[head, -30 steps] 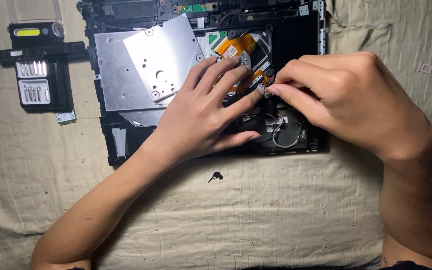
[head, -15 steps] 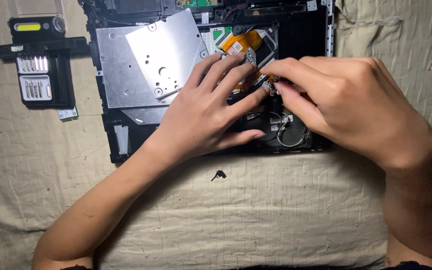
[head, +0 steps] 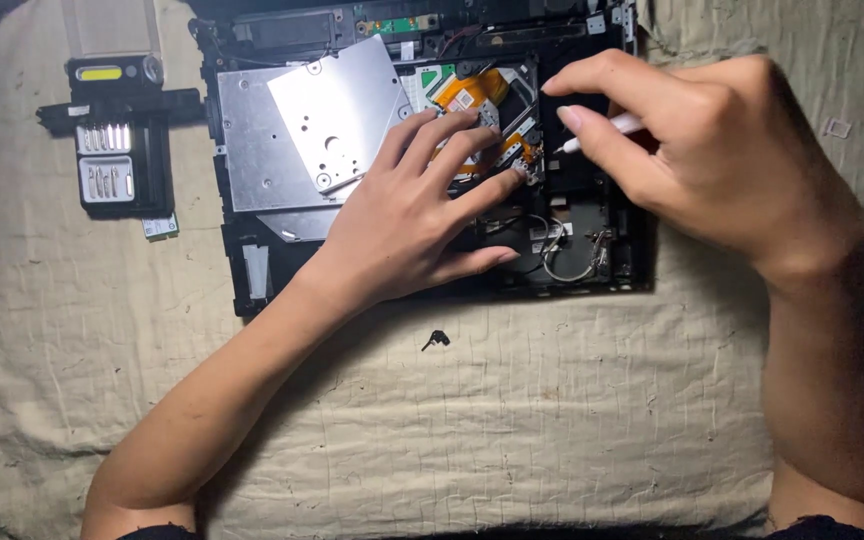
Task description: Connecting internal ribbon cables and removing the optical drive from a laptop chassis.
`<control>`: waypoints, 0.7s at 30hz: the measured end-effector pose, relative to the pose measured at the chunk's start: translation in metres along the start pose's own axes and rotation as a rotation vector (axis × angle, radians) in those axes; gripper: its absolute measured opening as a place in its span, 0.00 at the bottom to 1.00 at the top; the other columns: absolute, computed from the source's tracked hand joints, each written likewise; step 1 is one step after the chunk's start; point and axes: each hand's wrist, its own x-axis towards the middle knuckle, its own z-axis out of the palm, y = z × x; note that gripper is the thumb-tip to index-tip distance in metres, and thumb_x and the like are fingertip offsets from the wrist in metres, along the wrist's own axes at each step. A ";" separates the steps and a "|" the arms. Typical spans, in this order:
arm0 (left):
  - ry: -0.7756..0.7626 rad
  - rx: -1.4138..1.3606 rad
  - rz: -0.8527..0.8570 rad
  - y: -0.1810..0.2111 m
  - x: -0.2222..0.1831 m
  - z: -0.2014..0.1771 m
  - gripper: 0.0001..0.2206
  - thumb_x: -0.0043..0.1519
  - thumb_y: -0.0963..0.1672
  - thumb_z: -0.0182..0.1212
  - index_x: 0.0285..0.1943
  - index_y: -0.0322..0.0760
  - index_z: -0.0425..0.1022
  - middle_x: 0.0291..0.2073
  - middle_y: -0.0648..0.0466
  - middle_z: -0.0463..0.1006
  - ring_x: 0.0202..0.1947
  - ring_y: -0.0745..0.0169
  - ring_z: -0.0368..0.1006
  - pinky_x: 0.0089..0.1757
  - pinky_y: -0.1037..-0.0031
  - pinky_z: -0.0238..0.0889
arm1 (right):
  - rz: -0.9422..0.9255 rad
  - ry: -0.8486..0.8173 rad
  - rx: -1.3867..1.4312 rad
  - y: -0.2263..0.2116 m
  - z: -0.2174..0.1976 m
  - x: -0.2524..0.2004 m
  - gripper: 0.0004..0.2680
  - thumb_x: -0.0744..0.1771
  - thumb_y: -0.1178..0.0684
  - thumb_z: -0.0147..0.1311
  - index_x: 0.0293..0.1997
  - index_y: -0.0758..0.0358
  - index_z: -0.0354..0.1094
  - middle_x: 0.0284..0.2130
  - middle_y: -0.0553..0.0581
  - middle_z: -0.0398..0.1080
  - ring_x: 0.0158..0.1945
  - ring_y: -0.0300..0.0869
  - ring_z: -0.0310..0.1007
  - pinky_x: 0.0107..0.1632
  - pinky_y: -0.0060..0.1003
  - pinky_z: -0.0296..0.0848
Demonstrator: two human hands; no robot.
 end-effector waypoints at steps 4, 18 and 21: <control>-0.026 0.020 0.002 0.001 0.001 0.002 0.26 0.70 0.60 0.56 0.62 0.39 0.72 0.60 0.39 0.71 0.64 0.37 0.65 0.59 0.48 0.61 | -0.020 0.020 -0.029 0.006 0.011 0.002 0.07 0.75 0.58 0.63 0.60 0.63 0.76 0.28 0.56 0.76 0.32 0.46 0.77 0.38 0.41 0.71; -0.040 0.030 -0.004 0.001 0.002 0.002 0.32 0.70 0.62 0.51 0.70 0.37 0.69 0.58 0.39 0.71 0.62 0.37 0.65 0.62 0.48 0.59 | -0.063 0.001 -0.213 0.001 0.021 0.009 0.09 0.73 0.55 0.60 0.61 0.58 0.72 0.36 0.55 0.77 0.36 0.52 0.78 0.36 0.49 0.72; -0.058 0.088 -0.010 0.002 0.003 0.002 0.33 0.70 0.63 0.49 0.70 0.37 0.69 0.58 0.41 0.71 0.63 0.39 0.65 0.61 0.49 0.58 | -0.117 -0.012 -0.179 0.003 0.021 0.011 0.13 0.70 0.57 0.58 0.63 0.60 0.72 0.38 0.57 0.74 0.40 0.53 0.76 0.40 0.48 0.72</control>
